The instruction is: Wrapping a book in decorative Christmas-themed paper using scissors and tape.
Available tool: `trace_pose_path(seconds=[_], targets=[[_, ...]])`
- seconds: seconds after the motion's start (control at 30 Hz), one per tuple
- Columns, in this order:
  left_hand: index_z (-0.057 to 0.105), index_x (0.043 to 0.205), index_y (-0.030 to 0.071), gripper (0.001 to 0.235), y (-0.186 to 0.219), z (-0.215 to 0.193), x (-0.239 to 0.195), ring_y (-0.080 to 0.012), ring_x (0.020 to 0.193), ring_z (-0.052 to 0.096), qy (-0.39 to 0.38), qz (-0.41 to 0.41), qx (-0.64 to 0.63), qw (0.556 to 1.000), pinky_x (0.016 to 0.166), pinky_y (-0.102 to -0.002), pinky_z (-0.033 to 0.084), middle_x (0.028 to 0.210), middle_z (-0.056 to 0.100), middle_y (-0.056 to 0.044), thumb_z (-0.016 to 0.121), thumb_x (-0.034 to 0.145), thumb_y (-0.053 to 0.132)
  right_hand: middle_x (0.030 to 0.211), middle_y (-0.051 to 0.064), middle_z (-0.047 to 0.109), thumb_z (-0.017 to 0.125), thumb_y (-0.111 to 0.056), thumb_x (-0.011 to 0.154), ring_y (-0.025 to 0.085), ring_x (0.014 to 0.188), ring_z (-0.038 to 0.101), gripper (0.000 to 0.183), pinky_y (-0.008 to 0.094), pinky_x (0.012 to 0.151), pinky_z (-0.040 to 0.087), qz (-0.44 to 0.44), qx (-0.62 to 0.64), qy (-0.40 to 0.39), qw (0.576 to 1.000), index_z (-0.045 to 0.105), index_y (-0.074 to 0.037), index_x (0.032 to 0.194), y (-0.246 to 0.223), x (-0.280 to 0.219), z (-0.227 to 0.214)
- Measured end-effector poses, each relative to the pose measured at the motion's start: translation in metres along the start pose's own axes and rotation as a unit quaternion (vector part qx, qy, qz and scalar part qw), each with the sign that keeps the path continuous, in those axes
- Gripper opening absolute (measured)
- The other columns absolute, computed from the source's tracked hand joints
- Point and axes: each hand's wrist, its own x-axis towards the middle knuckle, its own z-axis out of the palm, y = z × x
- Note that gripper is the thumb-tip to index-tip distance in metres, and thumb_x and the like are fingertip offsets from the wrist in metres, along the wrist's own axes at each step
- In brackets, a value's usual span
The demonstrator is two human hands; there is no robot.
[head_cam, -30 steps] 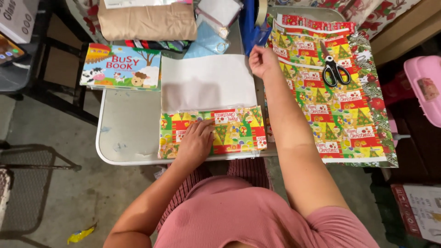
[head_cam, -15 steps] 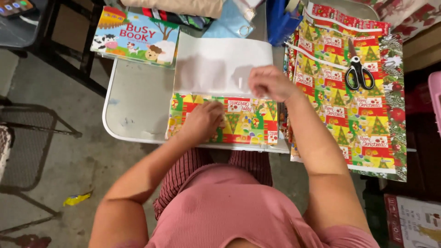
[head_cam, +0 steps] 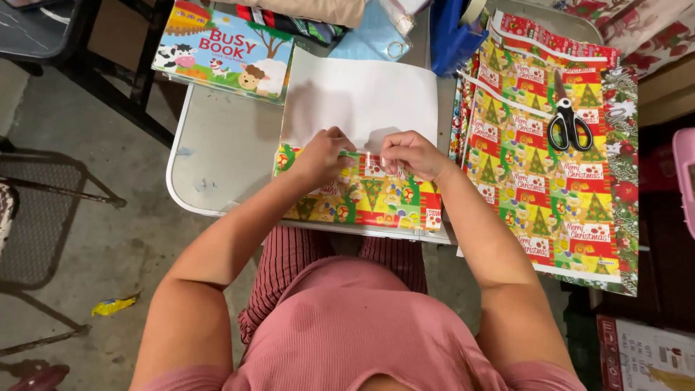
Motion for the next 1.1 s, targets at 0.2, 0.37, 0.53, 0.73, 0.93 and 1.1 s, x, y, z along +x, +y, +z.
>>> trace_pose_path(seconds=[0.2, 0.37, 0.53, 0.73, 0.93, 1.1], targets=[[0.077, 0.102, 0.022, 0.024, -0.006, 0.014, -0.001, -0.0347, 0.095, 0.063, 0.019, -0.018, 0.071, 0.997, 0.082, -0.044, 0.052, 0.101, 0.062, -0.007, 0.080, 0.086, 0.039, 0.051, 0.015, 0.051, 0.057, -0.010, 0.098, 0.027, 0.061, 0.066, 0.026, 0.029, 0.063, 0.052, -0.060, 0.100, 0.057, 0.991, 0.059, 0.002, 0.076, 0.006, 0.002, -0.011], [0.074, 0.111, 0.021, 0.028, 0.013, 0.002, -0.004, -0.0302, 0.107, 0.062, -0.028, -0.050, 0.080, 0.995, 0.096, -0.047, 0.047, 0.109, 0.064, -0.004, 0.076, 0.091, 0.041, 0.065, 0.009, 0.060, 0.067, -0.013, 0.097, 0.017, 0.070, 0.066, 0.014, 0.023, 0.071, 0.052, -0.099, -0.018, 0.179, 0.979, 0.062, -0.003, 0.087, -0.005, 0.002, -0.031], [0.072, 0.113, 0.020, 0.031, 0.037, -0.013, -0.006, -0.0299, 0.111, 0.061, -0.036, -0.053, 0.088, 0.994, 0.101, -0.050, 0.045, 0.113, 0.065, -0.004, 0.073, 0.092, 0.043, 0.094, 0.008, 0.070, 0.090, -0.016, 0.086, 0.017, 0.089, 0.066, 0.034, 0.029, 0.083, 0.053, -0.158, -0.336, 0.280, 0.885, 0.064, -0.007, 0.107, 0.004, 0.046, -0.083], [0.066, 0.125, 0.015, 0.032, 0.080, -0.045, -0.007, -0.0297, 0.132, 0.048, -0.133, -0.158, 0.049, 0.977, 0.117, -0.052, 0.034, 0.140, 0.057, -0.009, 0.056, 0.100, 0.033, 0.136, 0.007, 0.045, 0.083, -0.019, 0.089, 0.028, 0.114, 0.062, 0.057, 0.045, 0.093, 0.038, -0.101, -0.513, 0.219, 0.824, 0.044, -0.017, 0.130, -0.035, 0.101, -0.085], [0.066, 0.124, 0.015, 0.035, 0.060, -0.030, -0.010, -0.0311, 0.125, 0.051, -0.105, -0.124, 0.027, 0.986, 0.110, -0.052, 0.035, 0.133, 0.060, -0.010, 0.056, 0.094, 0.031, 0.118, 0.007, 0.046, 0.073, 0.010, 0.080, 0.013, 0.080, 0.041, 0.069, 0.030, 0.081, 0.045, -0.116, -0.408, 0.194, 0.884, 0.042, -0.019, 0.134, -0.035, 0.123, -0.103], [0.060, 0.140, 0.009, 0.048, 0.046, -0.018, -0.017, -0.0328, 0.124, 0.050, -0.061, -0.066, 0.027, 0.996, 0.109, -0.053, 0.034, 0.134, 0.060, -0.011, 0.055, 0.095, 0.026, 0.111, 0.007, 0.046, 0.071, 0.013, 0.082, 0.014, 0.077, 0.049, 0.070, 0.030, 0.080, 0.049, -0.114, -0.390, 0.208, 0.889, 0.043, -0.020, 0.136, -0.061, 0.113, -0.081]])
